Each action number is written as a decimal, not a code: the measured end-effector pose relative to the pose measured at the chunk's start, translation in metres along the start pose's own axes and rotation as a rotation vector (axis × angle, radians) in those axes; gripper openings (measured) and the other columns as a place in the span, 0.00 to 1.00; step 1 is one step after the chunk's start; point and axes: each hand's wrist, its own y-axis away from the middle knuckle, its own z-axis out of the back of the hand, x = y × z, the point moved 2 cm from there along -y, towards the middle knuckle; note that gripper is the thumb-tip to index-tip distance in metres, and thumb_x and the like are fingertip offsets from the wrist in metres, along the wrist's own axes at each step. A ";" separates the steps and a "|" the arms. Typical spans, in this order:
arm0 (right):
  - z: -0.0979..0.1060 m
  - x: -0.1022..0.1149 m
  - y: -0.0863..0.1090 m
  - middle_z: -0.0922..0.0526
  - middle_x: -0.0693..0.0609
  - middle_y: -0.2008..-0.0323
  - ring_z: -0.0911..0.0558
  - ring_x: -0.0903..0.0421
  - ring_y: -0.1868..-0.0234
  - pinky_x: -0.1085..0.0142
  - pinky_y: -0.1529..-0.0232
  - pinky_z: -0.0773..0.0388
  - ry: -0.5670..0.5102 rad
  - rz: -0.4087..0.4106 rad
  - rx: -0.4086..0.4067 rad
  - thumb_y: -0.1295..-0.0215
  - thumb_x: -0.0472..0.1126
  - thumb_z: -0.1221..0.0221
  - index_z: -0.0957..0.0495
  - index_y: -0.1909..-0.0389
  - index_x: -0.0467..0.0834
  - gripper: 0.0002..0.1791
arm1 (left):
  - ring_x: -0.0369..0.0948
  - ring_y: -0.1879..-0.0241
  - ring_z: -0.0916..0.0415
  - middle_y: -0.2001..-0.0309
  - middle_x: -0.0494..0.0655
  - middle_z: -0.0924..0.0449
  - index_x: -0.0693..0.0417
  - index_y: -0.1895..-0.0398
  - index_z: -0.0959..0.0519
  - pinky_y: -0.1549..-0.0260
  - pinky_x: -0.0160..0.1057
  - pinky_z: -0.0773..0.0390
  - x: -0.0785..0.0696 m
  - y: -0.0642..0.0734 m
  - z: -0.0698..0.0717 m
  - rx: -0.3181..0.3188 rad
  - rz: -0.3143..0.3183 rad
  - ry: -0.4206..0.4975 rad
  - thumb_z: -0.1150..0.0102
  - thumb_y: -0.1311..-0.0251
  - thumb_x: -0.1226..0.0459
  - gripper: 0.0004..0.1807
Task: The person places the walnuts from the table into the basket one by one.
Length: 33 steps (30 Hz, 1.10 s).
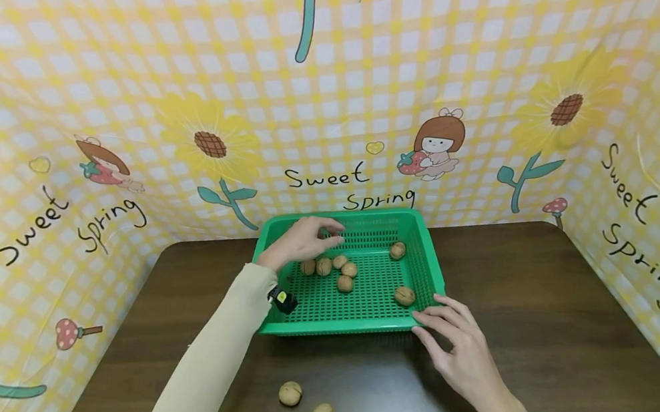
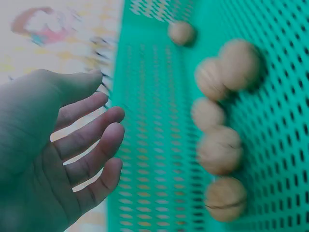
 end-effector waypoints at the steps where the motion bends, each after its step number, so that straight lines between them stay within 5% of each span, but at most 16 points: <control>1: 0.000 0.000 0.000 0.10 0.50 0.58 0.23 0.53 0.33 0.79 0.25 0.39 -0.001 -0.006 0.004 0.54 0.25 0.22 0.08 0.55 0.42 0.22 | 0.44 0.43 0.18 0.36 0.43 0.16 0.41 0.28 0.21 0.44 0.51 0.17 -0.006 0.005 0.002 -0.014 -0.017 0.001 0.44 0.20 0.47 0.23; 8: 0.000 0.002 0.002 0.10 0.49 0.57 0.24 0.57 0.30 0.79 0.26 0.37 -0.030 -0.013 0.011 0.54 0.22 0.23 0.09 0.55 0.40 0.22 | 0.34 0.56 0.18 0.40 0.37 0.15 0.39 0.33 0.17 0.62 0.39 0.18 -0.045 0.062 0.010 -0.087 -0.170 -0.079 0.40 0.21 0.50 0.19; 16: 0.003 0.003 0.001 0.10 0.48 0.56 0.25 0.59 0.29 0.78 0.26 0.37 -0.035 -0.049 0.021 0.51 0.24 0.23 0.09 0.55 0.39 0.20 | 0.32 0.58 0.18 0.45 0.35 0.13 0.38 0.39 0.14 0.59 0.36 0.18 -0.070 0.124 0.014 -0.101 -0.279 -0.191 0.38 0.23 0.52 0.15; 22: 0.000 0.004 -0.002 0.10 0.49 0.58 0.23 0.59 0.31 0.79 0.27 0.37 -0.033 -0.012 -0.020 0.55 0.22 0.23 0.08 0.56 0.40 0.23 | 0.34 0.59 0.17 0.50 0.39 0.11 0.44 0.40 0.13 0.58 0.34 0.19 -0.066 0.169 -0.010 -0.025 -0.326 -0.212 0.37 0.23 0.55 0.14; 28: -0.002 0.005 0.002 0.10 0.49 0.59 0.24 0.60 0.30 0.80 0.27 0.37 -0.034 -0.015 -0.022 0.55 0.22 0.23 0.08 0.55 0.41 0.23 | 0.31 0.49 0.16 0.47 0.35 0.13 0.43 0.42 0.13 0.51 0.34 0.16 -0.048 0.207 -0.044 0.094 -0.244 -0.192 0.36 0.24 0.58 0.13; 33: -0.001 0.003 0.001 0.10 0.49 0.58 0.24 0.60 0.30 0.79 0.27 0.38 -0.039 -0.021 -0.016 0.55 0.22 0.23 0.08 0.55 0.41 0.23 | 0.32 0.45 0.18 0.45 0.33 0.15 0.42 0.42 0.12 0.46 0.35 0.17 -0.027 0.222 -0.068 0.102 -0.188 -0.152 0.32 0.28 0.57 0.14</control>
